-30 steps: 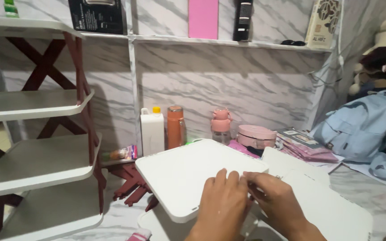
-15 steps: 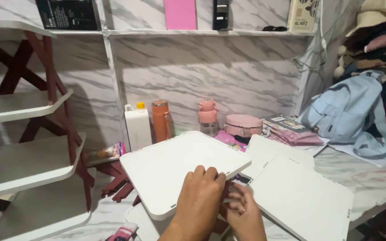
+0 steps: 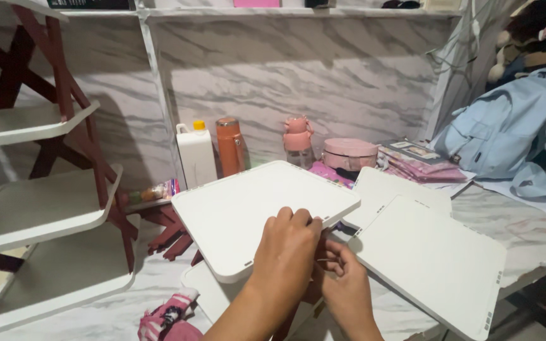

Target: The person assembles a small white shelf by hand, inserting maroon X-shaped supports into slots on the underside of a white shelf panel and pressing them into place. The person handles multiple support pieces and one shelf panel, aligning and seating each support without using tools.

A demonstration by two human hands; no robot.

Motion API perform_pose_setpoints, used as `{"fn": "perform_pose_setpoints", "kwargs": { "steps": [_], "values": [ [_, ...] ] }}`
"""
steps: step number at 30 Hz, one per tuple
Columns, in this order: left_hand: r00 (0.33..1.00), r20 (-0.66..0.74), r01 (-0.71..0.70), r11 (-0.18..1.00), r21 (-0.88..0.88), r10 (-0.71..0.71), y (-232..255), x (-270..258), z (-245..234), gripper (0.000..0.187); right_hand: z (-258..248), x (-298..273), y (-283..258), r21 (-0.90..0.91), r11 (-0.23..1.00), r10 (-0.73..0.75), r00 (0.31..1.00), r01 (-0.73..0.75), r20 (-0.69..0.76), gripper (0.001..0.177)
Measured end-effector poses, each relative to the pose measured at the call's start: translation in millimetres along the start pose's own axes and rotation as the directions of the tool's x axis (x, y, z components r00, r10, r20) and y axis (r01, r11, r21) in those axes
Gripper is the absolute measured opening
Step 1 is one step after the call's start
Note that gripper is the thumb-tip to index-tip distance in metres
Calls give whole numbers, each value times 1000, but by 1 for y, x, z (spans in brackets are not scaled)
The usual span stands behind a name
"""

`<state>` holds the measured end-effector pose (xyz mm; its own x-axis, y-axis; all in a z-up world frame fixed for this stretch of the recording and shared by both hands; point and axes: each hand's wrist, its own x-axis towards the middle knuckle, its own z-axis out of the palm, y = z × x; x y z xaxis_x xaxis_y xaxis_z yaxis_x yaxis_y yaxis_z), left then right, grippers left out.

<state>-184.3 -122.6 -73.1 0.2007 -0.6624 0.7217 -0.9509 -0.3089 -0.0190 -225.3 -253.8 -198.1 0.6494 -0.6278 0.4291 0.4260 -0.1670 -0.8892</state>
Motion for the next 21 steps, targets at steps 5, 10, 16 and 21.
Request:
{"fn": "perform_pose_setpoints", "kwargs": {
  "steps": [5, 10, 16, 21],
  "values": [
    [1000, -2, 3, 1000, -7, -3, 1, 0, 0, 31, -1, -5, -9, -14, 1000, 3, 1000, -3, 6, 50],
    [1000, 12, 12, 1000, 8, -12, 3, 0, 5, 26, 0, -8, -15, -10, 1000, 10, 1000, -10, -3, 54],
    [1000, 6, 8, 1000, 22, -8, 3, 0, 7, 23, 3, -12, -18, -9, 1000, 26, 1000, -26, -5, 56],
    [999, -30, -15, 999, 34, 16, 2, -3, 8, 18, 6, -14, -17, -16, 999, 28, 999, -28, -24, 54]
  ]
}}
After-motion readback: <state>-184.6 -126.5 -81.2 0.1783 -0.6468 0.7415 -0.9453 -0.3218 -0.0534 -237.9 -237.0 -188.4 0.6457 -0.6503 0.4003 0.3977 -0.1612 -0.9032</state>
